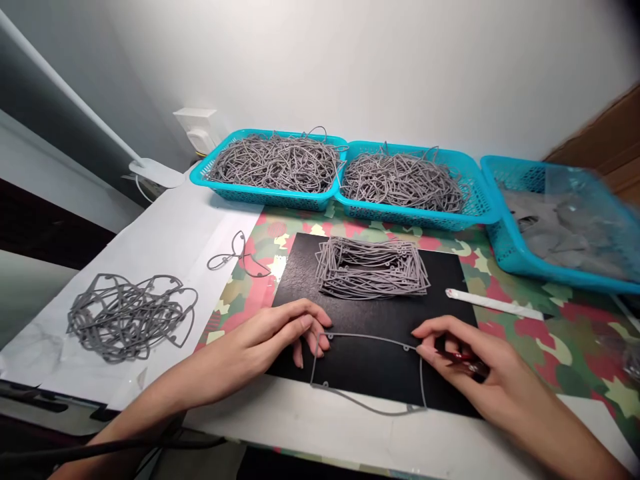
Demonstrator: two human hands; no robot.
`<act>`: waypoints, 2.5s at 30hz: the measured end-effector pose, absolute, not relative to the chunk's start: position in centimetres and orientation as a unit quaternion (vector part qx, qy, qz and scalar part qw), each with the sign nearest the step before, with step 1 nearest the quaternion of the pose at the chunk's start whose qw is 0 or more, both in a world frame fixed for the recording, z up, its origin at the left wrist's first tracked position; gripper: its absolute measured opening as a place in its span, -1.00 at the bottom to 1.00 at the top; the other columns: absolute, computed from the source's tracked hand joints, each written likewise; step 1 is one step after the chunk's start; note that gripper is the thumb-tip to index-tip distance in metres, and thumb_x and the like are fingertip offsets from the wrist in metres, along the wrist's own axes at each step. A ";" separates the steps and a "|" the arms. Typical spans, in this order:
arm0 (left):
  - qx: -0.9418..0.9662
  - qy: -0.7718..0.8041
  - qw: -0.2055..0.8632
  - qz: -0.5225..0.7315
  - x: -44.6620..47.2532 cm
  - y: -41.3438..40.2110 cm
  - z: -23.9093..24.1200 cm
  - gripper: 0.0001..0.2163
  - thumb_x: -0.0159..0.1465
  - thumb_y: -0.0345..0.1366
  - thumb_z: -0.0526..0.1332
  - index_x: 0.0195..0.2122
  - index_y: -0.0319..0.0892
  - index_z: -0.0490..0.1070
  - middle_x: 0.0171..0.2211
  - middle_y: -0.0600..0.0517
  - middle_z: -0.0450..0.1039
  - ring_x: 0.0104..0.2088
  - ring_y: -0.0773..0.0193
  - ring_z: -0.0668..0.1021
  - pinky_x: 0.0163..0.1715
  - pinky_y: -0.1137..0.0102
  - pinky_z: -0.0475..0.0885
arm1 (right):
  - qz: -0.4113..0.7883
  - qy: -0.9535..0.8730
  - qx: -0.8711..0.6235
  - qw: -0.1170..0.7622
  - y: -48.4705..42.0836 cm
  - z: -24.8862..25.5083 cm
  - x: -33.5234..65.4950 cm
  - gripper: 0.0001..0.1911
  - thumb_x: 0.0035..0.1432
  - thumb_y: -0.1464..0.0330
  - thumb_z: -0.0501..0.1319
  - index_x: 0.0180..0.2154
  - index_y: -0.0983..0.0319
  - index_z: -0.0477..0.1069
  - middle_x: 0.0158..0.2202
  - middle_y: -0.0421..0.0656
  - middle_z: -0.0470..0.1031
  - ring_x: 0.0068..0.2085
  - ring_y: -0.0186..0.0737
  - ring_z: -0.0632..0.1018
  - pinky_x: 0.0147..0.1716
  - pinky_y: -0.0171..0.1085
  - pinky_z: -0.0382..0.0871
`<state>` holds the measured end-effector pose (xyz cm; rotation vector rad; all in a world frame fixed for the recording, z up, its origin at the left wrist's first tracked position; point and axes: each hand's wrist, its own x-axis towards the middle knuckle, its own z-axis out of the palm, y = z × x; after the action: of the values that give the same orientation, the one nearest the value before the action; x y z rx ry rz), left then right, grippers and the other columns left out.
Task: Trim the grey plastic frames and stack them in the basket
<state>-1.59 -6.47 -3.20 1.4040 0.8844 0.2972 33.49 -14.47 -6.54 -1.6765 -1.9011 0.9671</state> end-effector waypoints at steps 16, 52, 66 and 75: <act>0.701 0.388 0.574 0.167 -1.1 -3.1 -0.2 -0.76 0.58 -0.01 0.26 0.00 -0.06 0.52 -0.08 0.00 0.56 -0.11 0.18 0.60 -0.13 0.36 0.52 | 0.302 -0.658 -0.623 0.297 -11.0 -3.1 32.0 -0.74 0.54 0.09 0.23 -0.16 0.09 0.53 -0.41 -0.27 0.46 -0.41 -0.28 0.47 -0.43 -0.36 0.36; 0.831 0.482 0.219 0.171 -14.7 6.9 -5.4 -0.58 0.59 0.11 0.08 -0.15 -0.15 0.45 -0.17 -0.06 0.53 -0.15 0.11 0.52 -0.08 0.28 0.46 | 0.052 -0.677 -0.633 0.371 -4.9 -6.9 34.2 -0.79 0.53 0.14 0.20 -0.07 0.10 0.50 -0.11 -0.13 0.61 -0.21 -0.11 0.64 -0.21 -0.22 0.50; 0.859 0.468 0.135 0.159 -14.6 7.3 -4.3 -0.53 0.56 0.21 0.11 -0.01 -0.10 0.52 -0.03 -0.12 0.56 -0.04 -0.03 0.59 0.00 0.15 0.48 | 0.013 -0.712 -0.587 0.385 -5.0 -6.7 34.0 -0.89 0.53 0.27 0.19 -0.04 0.09 0.48 -0.13 -0.17 0.57 -0.20 -0.14 0.64 -0.22 -0.24 0.47; 0.853 0.462 0.151 0.192 -14.1 6.2 -4.5 -0.52 0.61 0.15 0.00 -0.15 -0.16 0.45 -0.24 -0.08 0.52 -0.27 0.11 0.55 -0.21 0.23 0.50 | -0.001 -0.726 -0.555 0.406 -5.1 -6.5 33.9 -0.91 0.55 0.35 0.19 -0.01 0.12 0.47 -0.14 -0.16 0.54 -0.21 -0.14 0.63 -0.22 -0.23 0.46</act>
<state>-14.09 6.20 -4.54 2.4493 1.3259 0.5527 33.88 -5.13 -6.52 -1.4012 -1.8318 -0.0034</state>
